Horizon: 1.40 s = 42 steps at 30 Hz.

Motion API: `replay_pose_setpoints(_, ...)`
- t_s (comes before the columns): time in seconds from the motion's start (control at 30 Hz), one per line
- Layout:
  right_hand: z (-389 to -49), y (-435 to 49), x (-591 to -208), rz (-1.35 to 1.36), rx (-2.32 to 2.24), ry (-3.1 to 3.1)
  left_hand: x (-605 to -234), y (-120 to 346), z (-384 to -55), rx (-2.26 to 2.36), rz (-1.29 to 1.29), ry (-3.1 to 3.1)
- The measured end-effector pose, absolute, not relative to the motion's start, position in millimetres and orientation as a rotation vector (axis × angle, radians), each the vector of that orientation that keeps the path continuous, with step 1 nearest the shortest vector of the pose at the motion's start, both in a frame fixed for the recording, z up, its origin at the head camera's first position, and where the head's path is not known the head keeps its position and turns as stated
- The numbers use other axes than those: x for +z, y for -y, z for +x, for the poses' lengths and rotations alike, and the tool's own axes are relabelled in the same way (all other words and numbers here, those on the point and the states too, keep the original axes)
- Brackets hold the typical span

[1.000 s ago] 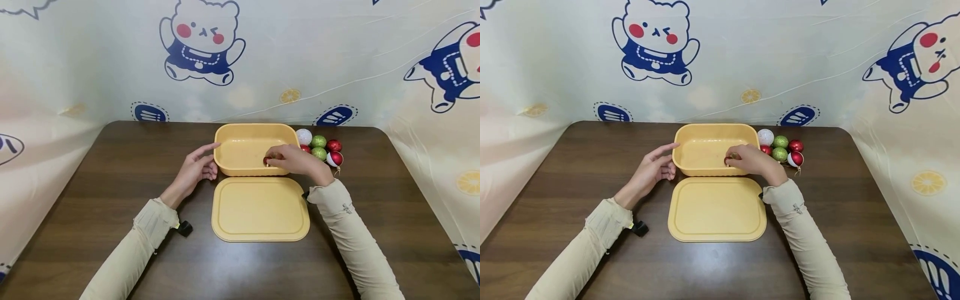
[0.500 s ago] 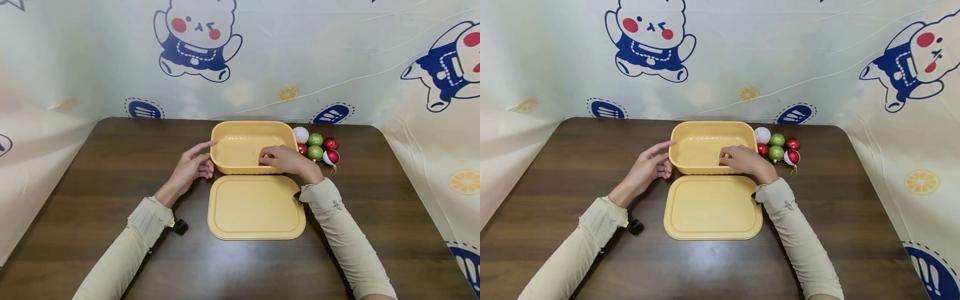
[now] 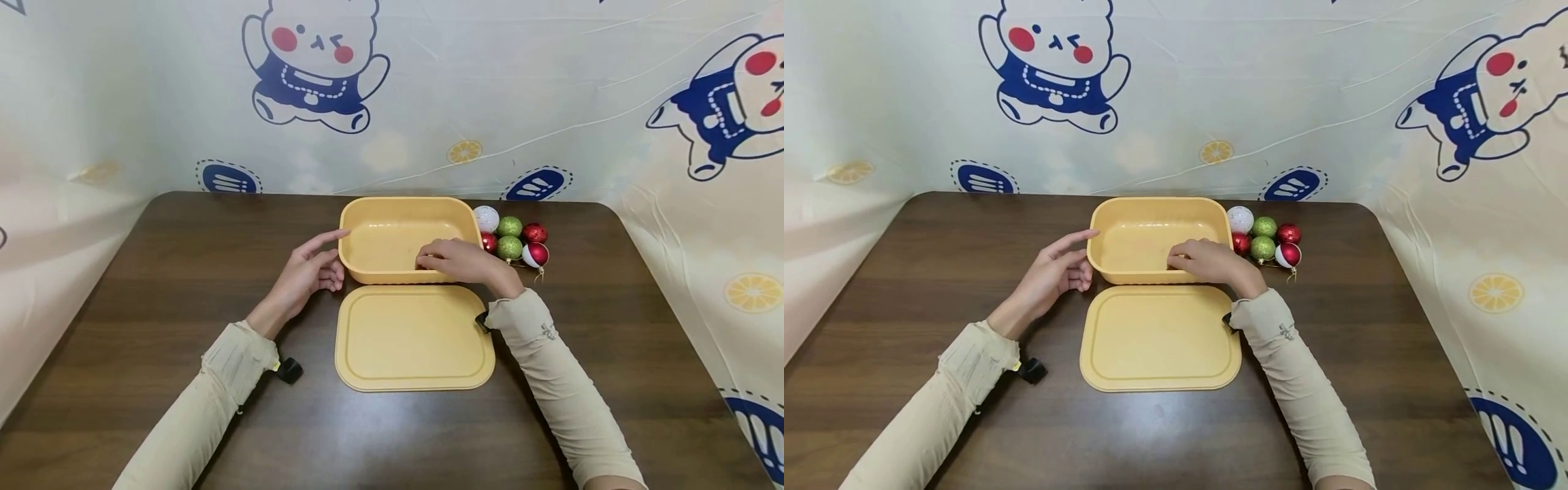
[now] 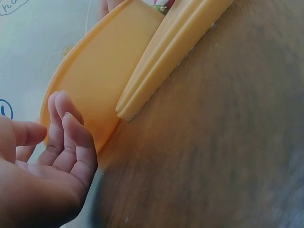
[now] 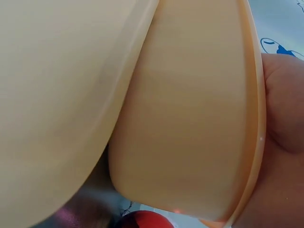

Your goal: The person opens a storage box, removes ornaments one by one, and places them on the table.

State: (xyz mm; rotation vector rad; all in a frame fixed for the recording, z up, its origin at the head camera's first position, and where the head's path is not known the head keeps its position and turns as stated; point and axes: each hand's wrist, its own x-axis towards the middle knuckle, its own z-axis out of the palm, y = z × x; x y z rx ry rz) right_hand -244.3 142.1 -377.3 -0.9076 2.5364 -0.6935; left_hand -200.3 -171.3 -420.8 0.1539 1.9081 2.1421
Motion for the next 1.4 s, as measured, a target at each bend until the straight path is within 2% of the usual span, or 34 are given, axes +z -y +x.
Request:
replay_pose_setpoints(0.17, -243.6, -143.4, -376.6, -0.915, -0.671, -2.496, -421.1, 170.5, -200.9, 2.126, 0.155, -1.913)
replay_pose_setpoints(0.6, -247.4, -145.8, -376.8, -0.9, -0.992, -2.384, -422.3, 174.2, -200.8, 2.135, 0.159, -1.906)
replay_pose_setpoints(1.17, -238.8, -165.6, -357.9, -0.703, -1.201, -2.372, -419.3, 170.5, -203.8, 2.107, 0.183, -1.919)
replay_pose_setpoints(1.4, -234.5, -173.2, -354.5, -0.723, -1.236, -2.418, -419.2, 173.0, -202.6, 2.093, 0.161, -1.904)
